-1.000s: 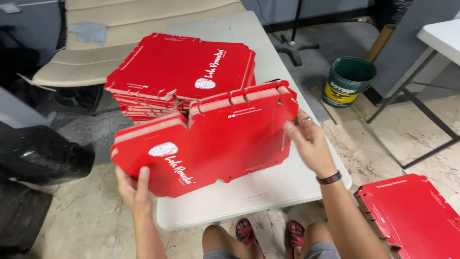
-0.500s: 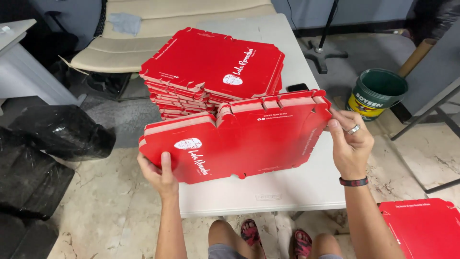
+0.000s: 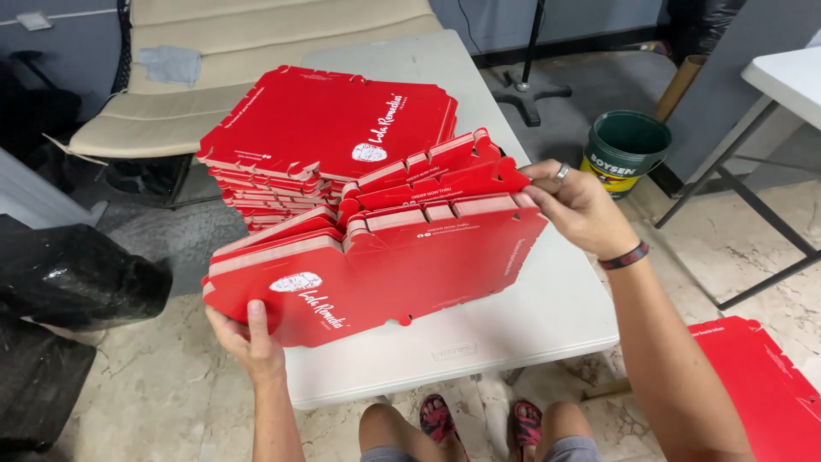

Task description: Folding red cardboard templates into boxes and stacking them on a table.

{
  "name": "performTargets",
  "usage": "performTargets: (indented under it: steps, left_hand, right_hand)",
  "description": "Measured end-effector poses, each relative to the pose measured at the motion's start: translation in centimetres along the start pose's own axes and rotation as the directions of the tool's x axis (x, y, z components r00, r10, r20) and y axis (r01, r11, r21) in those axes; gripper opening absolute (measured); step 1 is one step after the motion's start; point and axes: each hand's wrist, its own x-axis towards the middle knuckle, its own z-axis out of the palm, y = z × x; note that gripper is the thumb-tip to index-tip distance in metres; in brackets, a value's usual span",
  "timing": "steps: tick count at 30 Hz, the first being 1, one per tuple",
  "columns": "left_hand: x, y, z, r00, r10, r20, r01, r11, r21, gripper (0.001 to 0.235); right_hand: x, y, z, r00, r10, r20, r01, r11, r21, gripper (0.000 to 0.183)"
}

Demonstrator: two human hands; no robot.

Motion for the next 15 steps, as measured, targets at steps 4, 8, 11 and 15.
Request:
performTargets:
  steps: [4, 8, 11, 15]
  left_hand:
    - [0.0, 0.9, 0.2, 1.0, -0.001, 0.001, 0.001, 1.0, -0.018, 0.067]
    - [-0.3, 3.0, 0.6, 0.999, -0.044, -0.005, 0.044, 0.999, 0.001, 0.054]
    - [0.1, 3.4, 0.5, 0.993, -0.11, 0.044, 0.109, 0.993, 0.038, 0.057]
    - [0.1, 1.4, 0.3, 0.994, -0.108, 0.002, 0.108, 0.991, 0.075, 0.049]
  right_hand:
    - [0.5, 2.7, -1.1, 0.997, 0.056, 0.044, -0.059, 0.995, 0.078, 0.012]
    - [0.1, 0.8, -1.4, 0.9, -0.14, -0.414, 0.141, 0.99, -0.029, 0.01]
    - [-0.4, 0.7, -4.5, 0.755, -0.27, -0.598, 0.208, 0.963, -0.172, 0.013]
    - [-2.2, 1.9, -8.3, 0.45, -0.625, -0.637, 0.331, 0.78, -0.531, 0.014]
